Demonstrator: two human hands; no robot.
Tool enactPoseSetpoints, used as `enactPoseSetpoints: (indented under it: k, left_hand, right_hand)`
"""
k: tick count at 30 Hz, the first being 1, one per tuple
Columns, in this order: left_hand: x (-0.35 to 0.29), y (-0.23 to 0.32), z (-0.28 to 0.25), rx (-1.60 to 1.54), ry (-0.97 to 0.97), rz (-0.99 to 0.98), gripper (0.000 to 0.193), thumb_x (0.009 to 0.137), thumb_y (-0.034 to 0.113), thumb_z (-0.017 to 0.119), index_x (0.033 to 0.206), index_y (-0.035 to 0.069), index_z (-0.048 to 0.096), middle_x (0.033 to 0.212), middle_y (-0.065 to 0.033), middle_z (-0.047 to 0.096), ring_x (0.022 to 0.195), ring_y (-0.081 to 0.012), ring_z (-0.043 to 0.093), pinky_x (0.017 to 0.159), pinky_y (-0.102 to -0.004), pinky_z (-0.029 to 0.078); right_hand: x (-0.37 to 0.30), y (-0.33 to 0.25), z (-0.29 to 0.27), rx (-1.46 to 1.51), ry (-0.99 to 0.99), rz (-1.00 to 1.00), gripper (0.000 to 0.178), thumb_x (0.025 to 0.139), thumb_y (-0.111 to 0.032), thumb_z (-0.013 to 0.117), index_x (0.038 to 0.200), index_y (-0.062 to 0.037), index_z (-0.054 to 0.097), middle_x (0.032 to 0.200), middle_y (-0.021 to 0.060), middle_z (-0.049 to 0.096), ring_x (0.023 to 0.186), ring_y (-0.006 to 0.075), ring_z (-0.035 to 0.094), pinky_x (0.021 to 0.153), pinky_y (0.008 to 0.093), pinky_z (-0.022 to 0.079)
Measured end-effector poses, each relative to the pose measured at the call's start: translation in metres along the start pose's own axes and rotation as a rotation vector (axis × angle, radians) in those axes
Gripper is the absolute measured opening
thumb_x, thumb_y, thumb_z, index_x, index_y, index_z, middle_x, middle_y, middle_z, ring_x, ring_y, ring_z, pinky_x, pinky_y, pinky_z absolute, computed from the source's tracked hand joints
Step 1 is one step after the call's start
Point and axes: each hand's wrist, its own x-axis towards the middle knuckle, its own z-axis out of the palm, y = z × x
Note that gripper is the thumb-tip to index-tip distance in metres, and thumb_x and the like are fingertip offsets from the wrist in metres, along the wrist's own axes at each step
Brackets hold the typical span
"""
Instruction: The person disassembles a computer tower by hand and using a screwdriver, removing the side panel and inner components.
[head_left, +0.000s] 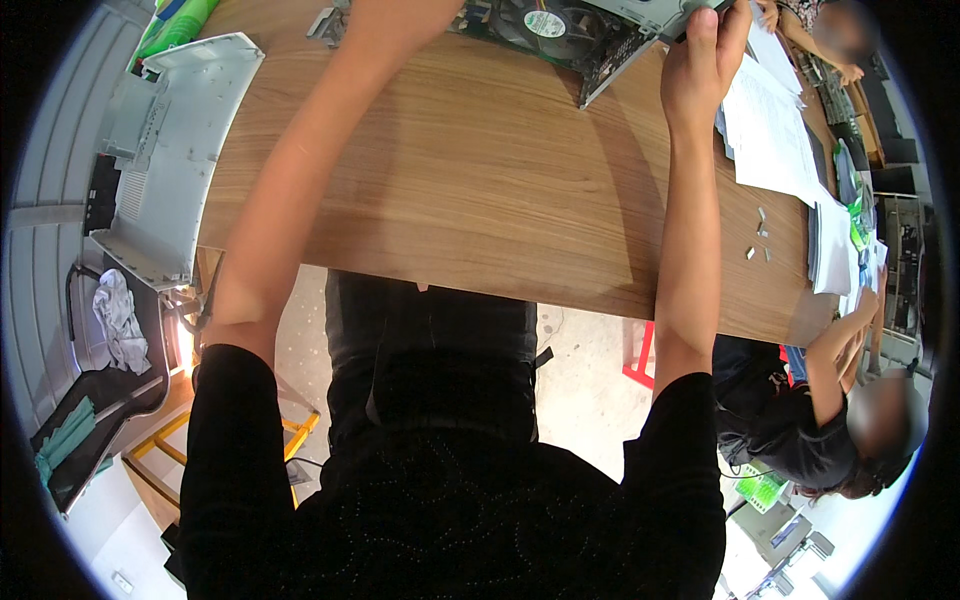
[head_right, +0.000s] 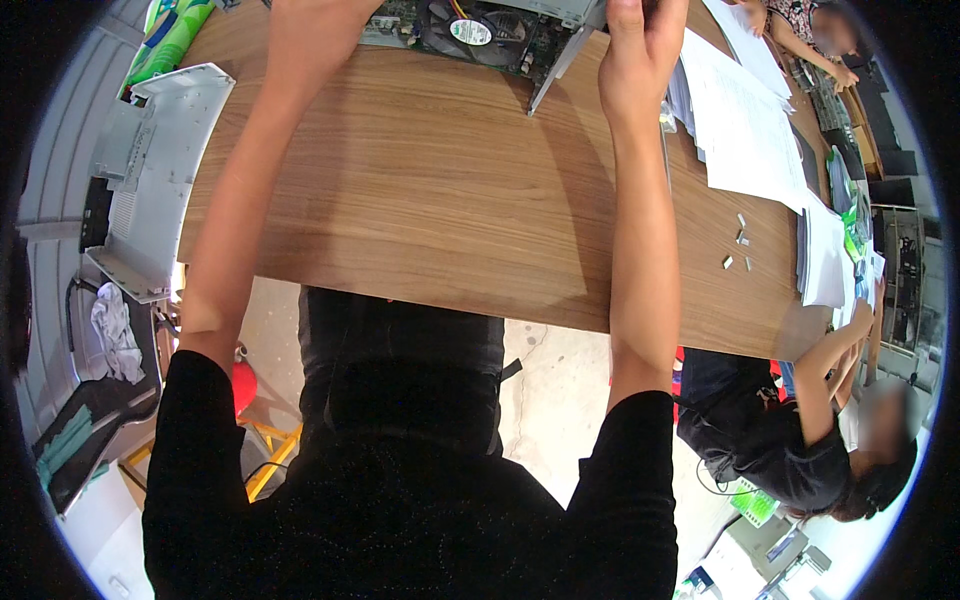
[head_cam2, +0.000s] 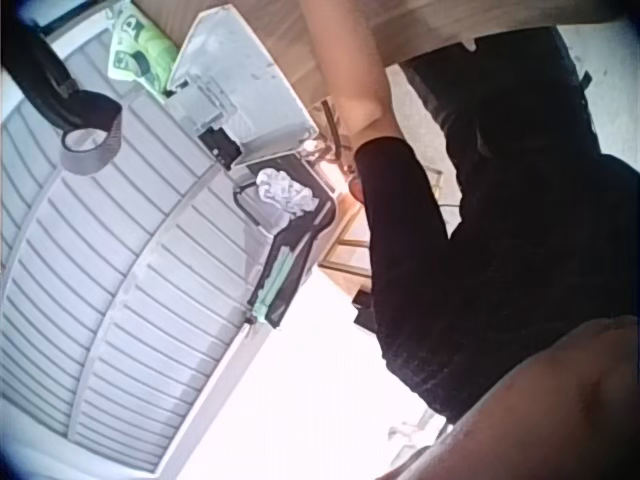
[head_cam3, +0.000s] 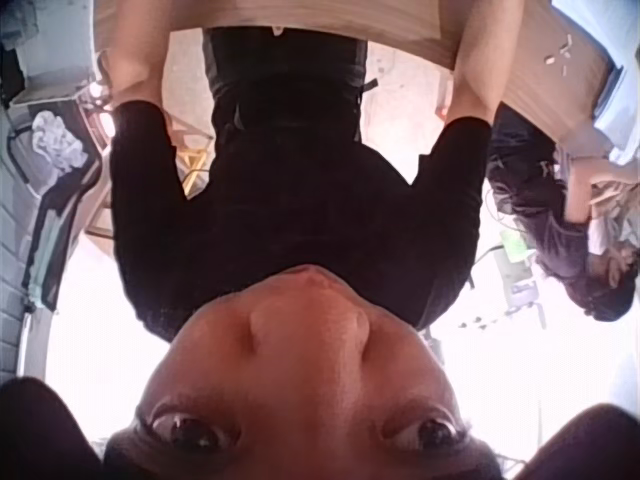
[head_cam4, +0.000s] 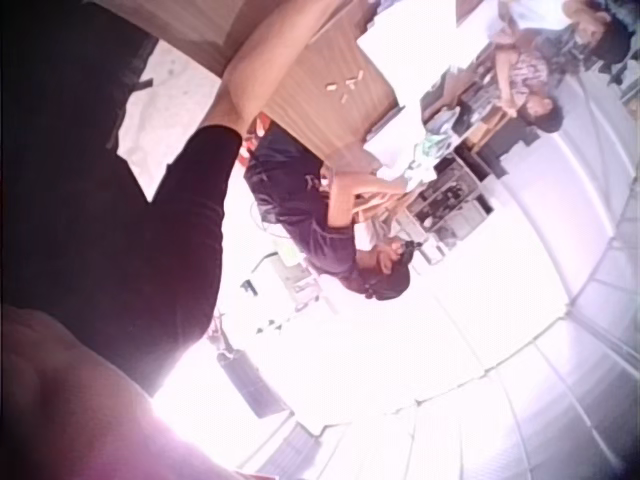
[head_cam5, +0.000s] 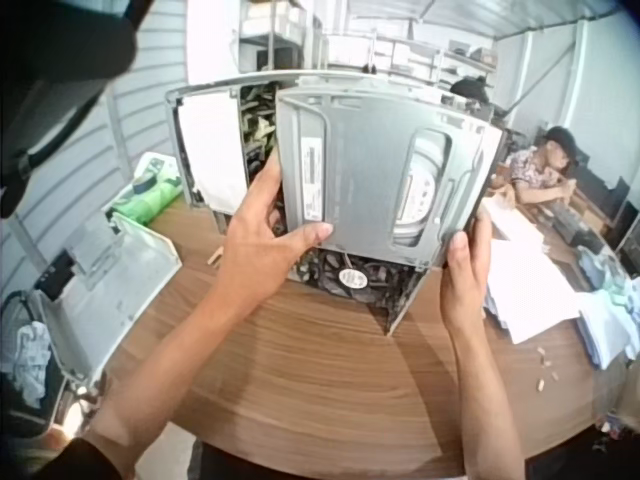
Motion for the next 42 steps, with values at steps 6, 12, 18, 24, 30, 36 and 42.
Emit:
enactPoseSetpoints:
  k: [6, 12, 18, 24, 30, 36, 42]
  left_hand:
    - [-0.003, -0.012, -0.007, 0.133, -0.004, 0.117, 0.086, 0.069, -0.002, 0.072, 0.142, 0.006, 0.028, 0.134, -0.0152, 0.042, 0.114, -0.0216, 0.049, 0.091, -0.0317, 0.045]
    - [-0.003, -0.004, -0.009, 0.281, -0.057, 0.065, 0.088, 0.068, 0.006, 0.077, 0.141, 0.004, 0.029, 0.127, -0.0131, 0.047, 0.110, -0.0218, 0.053, 0.082, -0.0304, 0.049]
    - [0.001, -0.028, -0.022, 0.006, -0.054, -0.101, 0.062, 0.072, 0.001, 0.073, 0.128, 0.003, 0.048, 0.123, -0.0107, 0.048, 0.108, -0.0195, 0.053, 0.085, -0.0317, 0.050]
    - [-0.001, -0.006, -0.042, -0.115, -0.117, -0.312, 0.060, 0.078, -0.001, 0.068, 0.131, -0.003, 0.042, 0.132, -0.0105, 0.044, 0.111, -0.0184, 0.051, 0.090, -0.0321, 0.046]
    - [0.001, 0.004, -0.057, 0.028, -0.011, -0.273, 0.044, 0.093, 0.027, 0.054, 0.122, -0.006, 0.051, 0.108, -0.0064, 0.058, 0.099, -0.0141, 0.052, 0.085, -0.0266, 0.041]
    - [0.002, 0.023, -0.040, -0.007, 0.184, -0.309, 0.046, 0.091, 0.033, 0.057, 0.114, -0.007, 0.055, 0.104, -0.0044, 0.058, 0.092, -0.0110, 0.050, 0.080, -0.0255, 0.039]
    - [0.002, 0.019, -0.044, 0.067, 0.164, -0.268, 0.043, 0.091, 0.027, 0.057, 0.116, -0.007, 0.053, 0.109, -0.0071, 0.058, 0.099, -0.0134, 0.050, 0.086, -0.0261, 0.038]
  right_hand:
    - [-0.004, -0.009, 0.015, 0.691, 0.121, 0.090, 0.064, 0.093, -0.033, 0.049, 0.138, 0.0061, 0.024, 0.137, 0.0161, 0.035, 0.126, 0.0240, 0.033, 0.105, 0.0342, 0.022]
    - [-0.004, 0.007, -0.010, 0.220, 0.039, 0.099, 0.064, 0.089, -0.033, 0.053, 0.134, 0.0057, 0.028, 0.131, 0.0146, 0.039, 0.122, 0.0231, 0.037, 0.103, 0.0345, 0.025]
    - [0.031, -0.016, -0.001, 0.148, 0.068, 0.135, 0.089, 0.079, -0.067, 0.052, 0.130, 0.0024, 0.031, 0.138, 0.0171, 0.033, 0.130, 0.0268, 0.030, 0.107, 0.0368, 0.020]
    - [0.057, -0.046, 0.022, -0.088, 0.038, 0.046, 0.098, 0.082, -0.065, 0.047, 0.140, 0.0070, 0.017, 0.137, 0.0213, 0.031, 0.128, 0.0291, 0.032, 0.104, 0.0373, 0.026]
    - [0.030, -0.063, 0.043, -0.151, 0.108, -0.005, 0.090, 0.083, -0.056, 0.053, 0.136, 0.0107, 0.025, 0.122, 0.0272, 0.040, 0.109, 0.0355, 0.043, 0.096, 0.0404, 0.034]
    - [0.030, -0.065, 0.040, -0.129, 0.165, -0.099, 0.087, 0.073, -0.042, 0.071, 0.131, 0.0124, 0.035, 0.116, 0.0279, 0.046, 0.101, 0.0351, 0.049, 0.086, 0.0392, 0.042]
    - [0.028, -0.063, 0.039, -0.109, 0.156, -0.090, 0.084, 0.074, -0.041, 0.069, 0.130, 0.0127, 0.037, 0.116, 0.0308, 0.046, 0.104, 0.0373, 0.049, 0.087, 0.0406, 0.042]
